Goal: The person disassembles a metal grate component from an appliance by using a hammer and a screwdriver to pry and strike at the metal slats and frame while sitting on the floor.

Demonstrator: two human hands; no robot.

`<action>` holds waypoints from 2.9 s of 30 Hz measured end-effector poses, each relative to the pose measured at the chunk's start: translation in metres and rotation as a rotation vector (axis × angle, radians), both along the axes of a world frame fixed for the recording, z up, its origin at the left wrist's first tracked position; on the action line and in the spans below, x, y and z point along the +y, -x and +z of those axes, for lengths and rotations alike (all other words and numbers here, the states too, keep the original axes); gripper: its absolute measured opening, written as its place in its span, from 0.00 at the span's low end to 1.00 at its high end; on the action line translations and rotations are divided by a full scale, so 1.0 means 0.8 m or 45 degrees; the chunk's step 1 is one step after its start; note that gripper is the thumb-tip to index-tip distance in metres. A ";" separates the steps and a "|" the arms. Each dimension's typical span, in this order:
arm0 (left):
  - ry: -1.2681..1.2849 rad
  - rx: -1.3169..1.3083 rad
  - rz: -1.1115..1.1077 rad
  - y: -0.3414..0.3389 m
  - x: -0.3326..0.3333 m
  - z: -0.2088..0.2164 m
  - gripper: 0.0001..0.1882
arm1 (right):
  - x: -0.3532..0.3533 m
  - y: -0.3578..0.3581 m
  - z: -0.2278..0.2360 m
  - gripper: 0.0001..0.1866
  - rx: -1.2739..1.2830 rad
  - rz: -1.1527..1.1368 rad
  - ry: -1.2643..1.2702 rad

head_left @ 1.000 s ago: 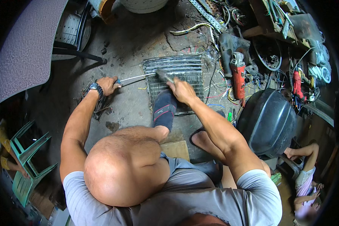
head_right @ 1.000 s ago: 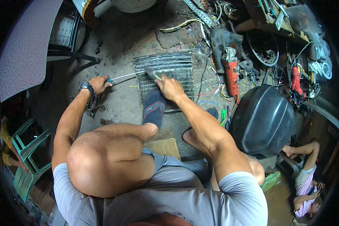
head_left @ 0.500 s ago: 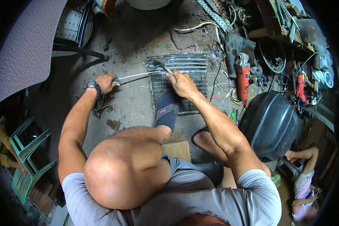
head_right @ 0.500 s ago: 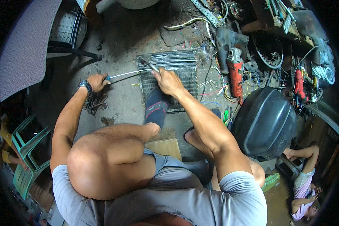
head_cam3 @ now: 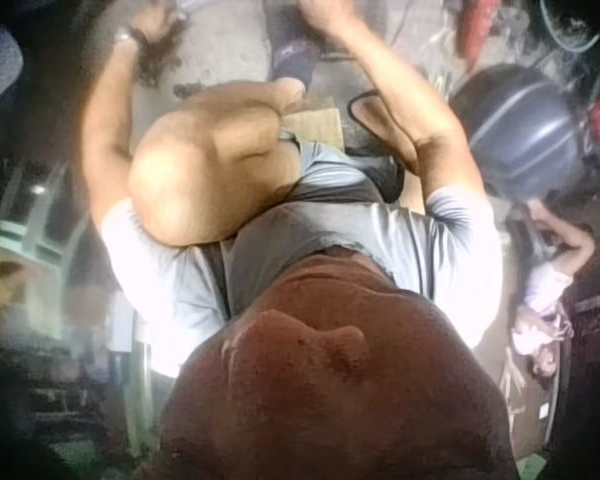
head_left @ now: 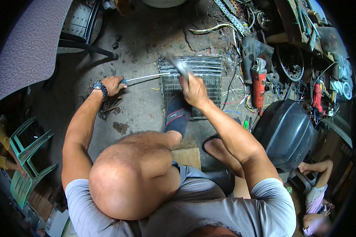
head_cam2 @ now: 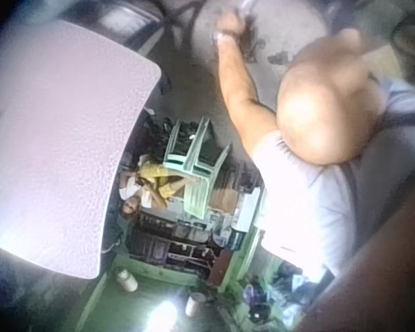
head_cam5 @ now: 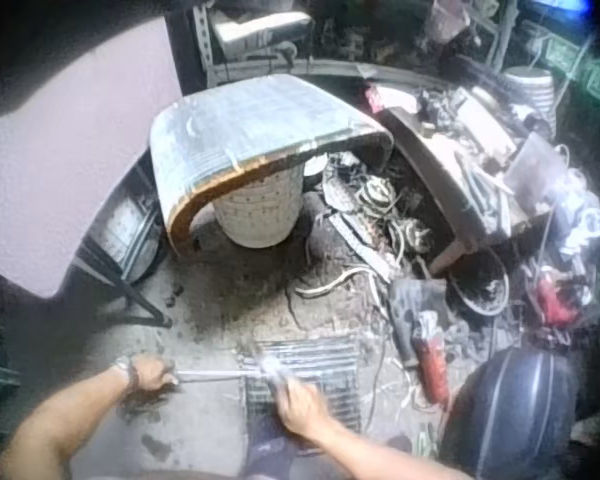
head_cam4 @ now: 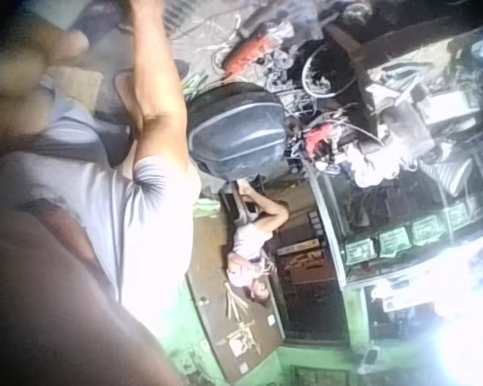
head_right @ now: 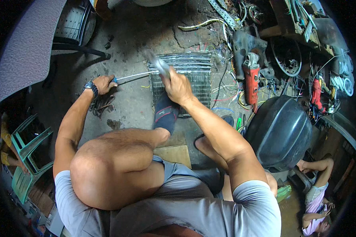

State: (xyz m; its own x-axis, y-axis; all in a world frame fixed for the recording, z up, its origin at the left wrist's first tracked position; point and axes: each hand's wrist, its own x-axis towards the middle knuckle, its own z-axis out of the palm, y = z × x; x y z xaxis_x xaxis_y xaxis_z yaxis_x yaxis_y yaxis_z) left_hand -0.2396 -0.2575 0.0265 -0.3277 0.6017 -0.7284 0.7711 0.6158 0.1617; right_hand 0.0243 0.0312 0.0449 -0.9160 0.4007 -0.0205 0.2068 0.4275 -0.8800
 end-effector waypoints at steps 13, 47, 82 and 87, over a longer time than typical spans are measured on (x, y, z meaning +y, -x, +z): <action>0.069 -0.009 -0.037 0.002 0.029 -0.008 0.26 | 0.015 -0.001 -0.036 0.25 -0.501 0.189 -0.199; -0.742 0.266 0.867 -0.203 -0.029 -0.141 0.29 | 0.151 -0.381 -0.103 0.19 -1.118 -0.617 -0.642; -0.757 -0.031 1.442 -0.235 0.025 -0.110 0.25 | 0.050 0.076 -0.043 0.14 -0.659 0.903 -0.842; -0.783 -0.080 1.472 -0.243 0.017 -0.127 0.24 | 0.044 0.080 -0.048 0.13 -0.715 1.017 -0.969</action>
State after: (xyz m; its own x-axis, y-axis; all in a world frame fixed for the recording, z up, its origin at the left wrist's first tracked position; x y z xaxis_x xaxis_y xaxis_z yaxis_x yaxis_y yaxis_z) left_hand -0.0449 -0.2440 -0.0754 -0.8509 0.2345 -0.4700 -0.1689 0.7251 0.6676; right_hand -0.0398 0.0666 0.0069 -0.8487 -0.1842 -0.4958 -0.0785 0.9709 -0.2264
